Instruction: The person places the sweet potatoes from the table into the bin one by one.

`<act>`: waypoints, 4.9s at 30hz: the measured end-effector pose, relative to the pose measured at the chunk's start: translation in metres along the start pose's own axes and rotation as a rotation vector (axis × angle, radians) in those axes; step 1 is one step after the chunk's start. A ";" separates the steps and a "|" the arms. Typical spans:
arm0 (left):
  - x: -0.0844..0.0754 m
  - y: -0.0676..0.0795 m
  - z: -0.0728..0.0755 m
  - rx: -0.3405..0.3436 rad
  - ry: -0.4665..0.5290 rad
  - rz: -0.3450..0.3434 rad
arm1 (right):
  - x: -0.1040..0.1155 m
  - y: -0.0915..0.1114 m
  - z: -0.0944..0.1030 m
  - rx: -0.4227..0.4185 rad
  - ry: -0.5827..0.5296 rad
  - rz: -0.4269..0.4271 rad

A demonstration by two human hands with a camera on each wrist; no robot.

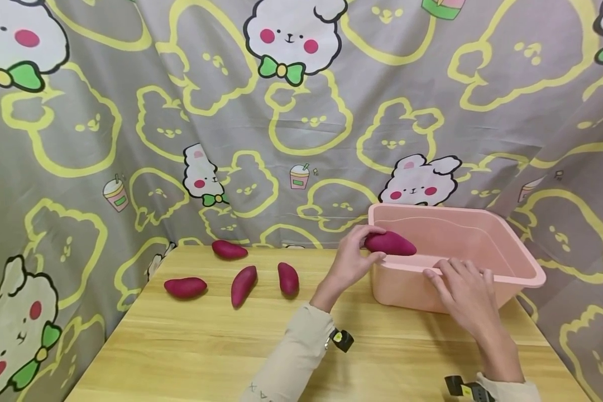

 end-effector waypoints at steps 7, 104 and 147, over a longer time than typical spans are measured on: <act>0.000 -0.006 -0.006 0.015 -0.061 -0.020 | 0.000 -0.001 0.000 0.005 0.004 0.009; 0.064 0.077 0.114 -0.169 -0.189 0.146 | -0.001 -0.001 0.000 -0.009 -0.001 0.003; 0.124 0.098 0.102 -0.200 -0.295 0.503 | -0.003 -0.001 -0.002 -0.010 0.006 0.010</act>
Point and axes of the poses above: each hand's wrist, its own y-axis away from the middle knuckle, its own z-axis out of the back of the hand, x = y × z, the point moved 2 cm from there along -y, towards the middle knuckle, and after that the axes turned 2 degrees about x, right-handed, at the moved point
